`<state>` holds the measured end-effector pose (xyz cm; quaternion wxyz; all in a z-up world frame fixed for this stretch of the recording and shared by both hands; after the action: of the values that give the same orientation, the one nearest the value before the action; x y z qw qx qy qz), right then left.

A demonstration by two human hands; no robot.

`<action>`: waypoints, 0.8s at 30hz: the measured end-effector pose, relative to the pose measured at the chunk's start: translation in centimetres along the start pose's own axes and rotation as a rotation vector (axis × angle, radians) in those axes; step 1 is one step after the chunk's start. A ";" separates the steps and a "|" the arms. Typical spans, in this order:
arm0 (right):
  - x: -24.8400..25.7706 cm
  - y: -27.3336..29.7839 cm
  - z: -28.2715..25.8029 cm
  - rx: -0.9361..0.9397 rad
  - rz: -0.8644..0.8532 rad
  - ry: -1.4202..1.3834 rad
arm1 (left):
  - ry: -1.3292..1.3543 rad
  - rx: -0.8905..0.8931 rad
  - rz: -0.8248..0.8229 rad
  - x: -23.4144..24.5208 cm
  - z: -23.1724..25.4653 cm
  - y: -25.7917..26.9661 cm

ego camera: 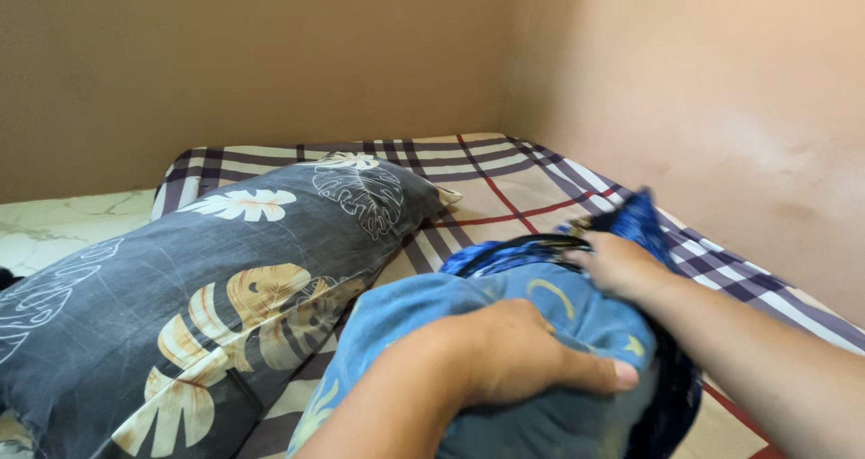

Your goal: The person puts a pillow inside a blue patterned pillowcase on a bed and smooths the fabric with their hands.

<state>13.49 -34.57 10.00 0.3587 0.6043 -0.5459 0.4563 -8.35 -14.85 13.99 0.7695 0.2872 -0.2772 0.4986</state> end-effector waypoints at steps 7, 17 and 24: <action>0.2 3.2 2.0 0.067 0.105 -0.001 | -0.253 0.022 -0.022 0.9 2.9 2.3; 1.2 8.5 3.8 -0.083 0.095 -0.038 | -0.571 0.126 0.232 6.1 5.4 -4.9; 3.8 9.2 0.0 0.087 0.166 0.194 | -0.550 0.352 0.223 -2.4 1.7 -3.1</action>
<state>4.37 -37.18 12.99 0.3442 0.5252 -0.5364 0.5639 -6.53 -18.59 12.97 0.5454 0.5073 -0.4136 0.5236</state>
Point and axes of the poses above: each hand's wrist, its own y-axis away from the middle knuckle, its own x-axis out of the back of the hand, z = x × y, the point moved 4 cm from there along -y, towards the middle knuckle, and after that the axes turned 4 degrees about -y, right-handed, at the moved point
